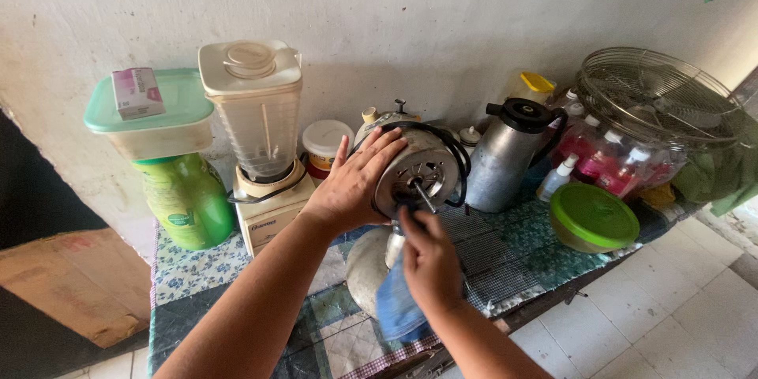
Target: The person removes the front grill of a table fan using a screwdriver, wipes the fan blades and motor housing with a cloth, then reattaches the front grill. The person handles the fan grill, fan blades, and motor housing, and uses a screwdriver and a cloth.
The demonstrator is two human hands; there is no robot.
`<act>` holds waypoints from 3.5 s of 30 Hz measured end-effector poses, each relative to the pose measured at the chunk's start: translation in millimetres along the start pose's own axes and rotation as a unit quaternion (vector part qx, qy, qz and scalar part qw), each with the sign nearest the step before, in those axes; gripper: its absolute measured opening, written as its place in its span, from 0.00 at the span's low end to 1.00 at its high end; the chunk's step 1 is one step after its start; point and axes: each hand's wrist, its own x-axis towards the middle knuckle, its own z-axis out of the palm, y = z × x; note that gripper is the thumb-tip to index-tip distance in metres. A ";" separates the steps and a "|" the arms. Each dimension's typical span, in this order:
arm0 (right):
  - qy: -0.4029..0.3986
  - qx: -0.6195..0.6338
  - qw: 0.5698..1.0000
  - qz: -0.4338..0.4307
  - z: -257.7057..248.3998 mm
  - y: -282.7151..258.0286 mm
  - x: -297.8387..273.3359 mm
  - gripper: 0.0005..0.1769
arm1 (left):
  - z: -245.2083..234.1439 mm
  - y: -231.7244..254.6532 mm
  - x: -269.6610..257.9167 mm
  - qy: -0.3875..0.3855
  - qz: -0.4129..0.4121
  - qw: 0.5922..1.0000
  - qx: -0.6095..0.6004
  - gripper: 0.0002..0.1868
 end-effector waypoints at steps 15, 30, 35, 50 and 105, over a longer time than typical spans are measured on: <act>-0.085 0.051 0.992 -0.073 -23.4 -47.9 -2.3 0.23 | 4.0 -8.3 -9.2 0.049 0.042 0.997 0.053 0.59; 0.125 0.167 0.978 0.006 -108.8 -40.7 -59.0 0.23 | 117.0 132.5 -128.9 0.138 -0.055 0.887 -0.438 0.57; 0.140 0.166 0.974 0.067 -143.7 6.0 -60.4 0.22 | 141.2 145.8 -89.5 -0.003 -0.072 0.913 -0.402 0.41; -0.100 0.325 0.912 0.229 -263.5 274.8 -56.7 0.38 | 225.2 239.7 83.9 -0.221 -0.176 0.857 -0.431 0.36; 0.152 -0.196 0.937 0.245 -474.6 548.0 263.0 0.25 | 386.8 101.9 531.0 0.293 -0.109 0.939 -0.145 0.27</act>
